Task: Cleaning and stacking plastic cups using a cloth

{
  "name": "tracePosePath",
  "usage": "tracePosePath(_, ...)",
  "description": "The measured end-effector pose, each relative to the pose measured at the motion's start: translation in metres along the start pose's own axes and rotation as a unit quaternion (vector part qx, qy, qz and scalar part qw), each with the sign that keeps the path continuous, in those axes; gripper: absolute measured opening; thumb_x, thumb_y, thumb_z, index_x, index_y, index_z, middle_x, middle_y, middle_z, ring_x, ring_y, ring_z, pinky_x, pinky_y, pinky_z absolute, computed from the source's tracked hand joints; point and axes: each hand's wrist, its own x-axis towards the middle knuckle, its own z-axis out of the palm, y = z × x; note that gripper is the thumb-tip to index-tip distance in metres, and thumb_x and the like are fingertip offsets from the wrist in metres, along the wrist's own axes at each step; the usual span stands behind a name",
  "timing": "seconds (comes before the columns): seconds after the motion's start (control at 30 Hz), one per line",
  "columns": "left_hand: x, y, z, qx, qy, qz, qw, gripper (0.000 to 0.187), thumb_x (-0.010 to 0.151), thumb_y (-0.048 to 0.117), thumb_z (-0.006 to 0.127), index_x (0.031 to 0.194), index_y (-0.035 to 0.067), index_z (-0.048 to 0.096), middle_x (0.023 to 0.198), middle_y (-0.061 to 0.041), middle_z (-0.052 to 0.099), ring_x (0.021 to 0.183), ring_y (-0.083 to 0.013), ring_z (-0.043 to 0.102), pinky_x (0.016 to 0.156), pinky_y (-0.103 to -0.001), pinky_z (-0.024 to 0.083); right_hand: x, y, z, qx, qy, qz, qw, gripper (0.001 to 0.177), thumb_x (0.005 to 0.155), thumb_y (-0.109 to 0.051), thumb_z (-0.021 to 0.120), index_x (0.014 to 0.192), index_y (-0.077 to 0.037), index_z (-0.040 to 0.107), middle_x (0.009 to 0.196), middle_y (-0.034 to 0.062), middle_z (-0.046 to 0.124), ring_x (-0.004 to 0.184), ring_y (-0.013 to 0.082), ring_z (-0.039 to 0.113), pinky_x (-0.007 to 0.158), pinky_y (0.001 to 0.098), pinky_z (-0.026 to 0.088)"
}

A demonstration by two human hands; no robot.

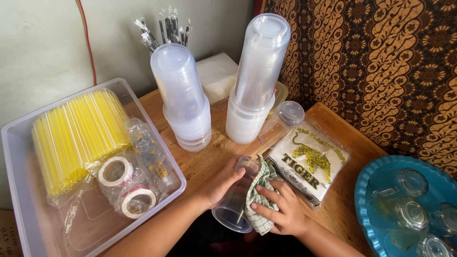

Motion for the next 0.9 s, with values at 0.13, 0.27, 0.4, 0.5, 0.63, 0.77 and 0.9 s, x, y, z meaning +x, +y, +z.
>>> tracePosePath(0.13,0.010,-0.018,-0.015,0.004,0.007,0.012,1.000,0.073,0.083,0.046,0.073,0.139,0.014,0.038,0.123,-0.019,0.062,0.084,-0.0295,0.072,0.068,-0.038,0.064,-0.017,0.016,0.015,0.019,0.041,0.111,0.993,0.054,0.100,-0.057,0.053,0.137,-0.018,0.058,0.138,0.0203,0.057,0.119,0.0402,0.060,0.093,0.0541,0.054)
tracePosePath(0.27,0.002,-0.013,-0.009,0.121,-0.030,0.108,0.986,0.074,0.091,0.051,0.064,0.143,0.011,0.029,0.125,-0.020,0.059,0.094,-0.0265,0.069,0.076,-0.036,0.063,-0.008,0.024,0.016,0.168,0.089,0.293,0.937,0.052,0.091,-0.014,0.058,0.142,-0.011,0.054,0.142,0.0212,0.053,0.136,0.0385,0.053,0.110,0.0560,0.047)
tracePosePath(0.4,-0.012,-0.001,0.008,0.201,-0.052,0.295,0.932,0.075,0.100,0.059,0.062,0.149,0.018,0.022,0.133,-0.025,0.054,0.098,-0.0300,0.067,0.087,-0.038,0.060,0.003,0.027,0.013,0.221,0.051,0.303,0.925,0.050,0.088,-0.018,0.055,0.136,-0.007,0.058,0.136,0.0179,0.060,0.129,0.0334,0.057,0.108,0.0503,0.048)
tracePosePath(0.5,-0.018,-0.001,0.016,0.229,-0.036,0.399,0.887,0.081,0.101,0.048,0.068,0.153,0.009,0.019,0.137,-0.025,0.052,0.126,-0.0334,0.057,0.109,-0.047,0.050,0.009,0.030,0.006,0.168,-0.084,0.264,0.946,0.057,0.102,-0.050,0.045,0.139,-0.007,0.054,0.143,0.0224,0.054,0.132,0.0392,0.057,0.104,0.0472,0.048)
tracePosePath(0.63,-0.025,0.018,0.052,0.251,-0.076,0.473,0.841,0.083,0.102,0.040,0.070,0.159,0.014,0.016,0.138,-0.029,0.052,0.123,-0.0340,0.060,0.113,-0.049,0.051,0.020,0.030,0.006,0.141,-0.079,0.238,0.958,0.047,0.100,-0.039,0.056,0.134,-0.006,0.058,0.135,0.0219,0.057,0.119,0.0389,0.064,0.092,0.0487,0.057)
tracePosePath(0.77,-0.025,0.036,0.078,0.230,-0.068,0.515,0.823,0.084,0.098,0.025,0.076,0.159,0.016,0.019,0.149,-0.035,0.044,0.133,-0.0368,0.055,0.116,-0.048,0.049,0.009,0.032,0.012,0.117,-0.082,0.227,0.963,0.052,0.096,-0.043,0.065,0.134,-0.008,0.059,0.137,0.0219,0.058,0.119,0.0413,0.063,0.091,0.0497,0.055)
tracePosePath(0.9,0.005,0.061,0.107,0.270,-0.045,0.607,0.746,0.091,0.092,0.003,0.077,0.164,0.024,0.026,0.158,-0.022,0.039,0.150,-0.0352,0.044,0.126,-0.057,0.051,-0.004,0.034,0.020,0.110,-0.099,0.225,0.963,0.053,0.097,-0.046,0.058,0.135,-0.009,0.059,0.134,0.0233,0.059,0.116,0.0439,0.062,0.088,0.0523,0.052)
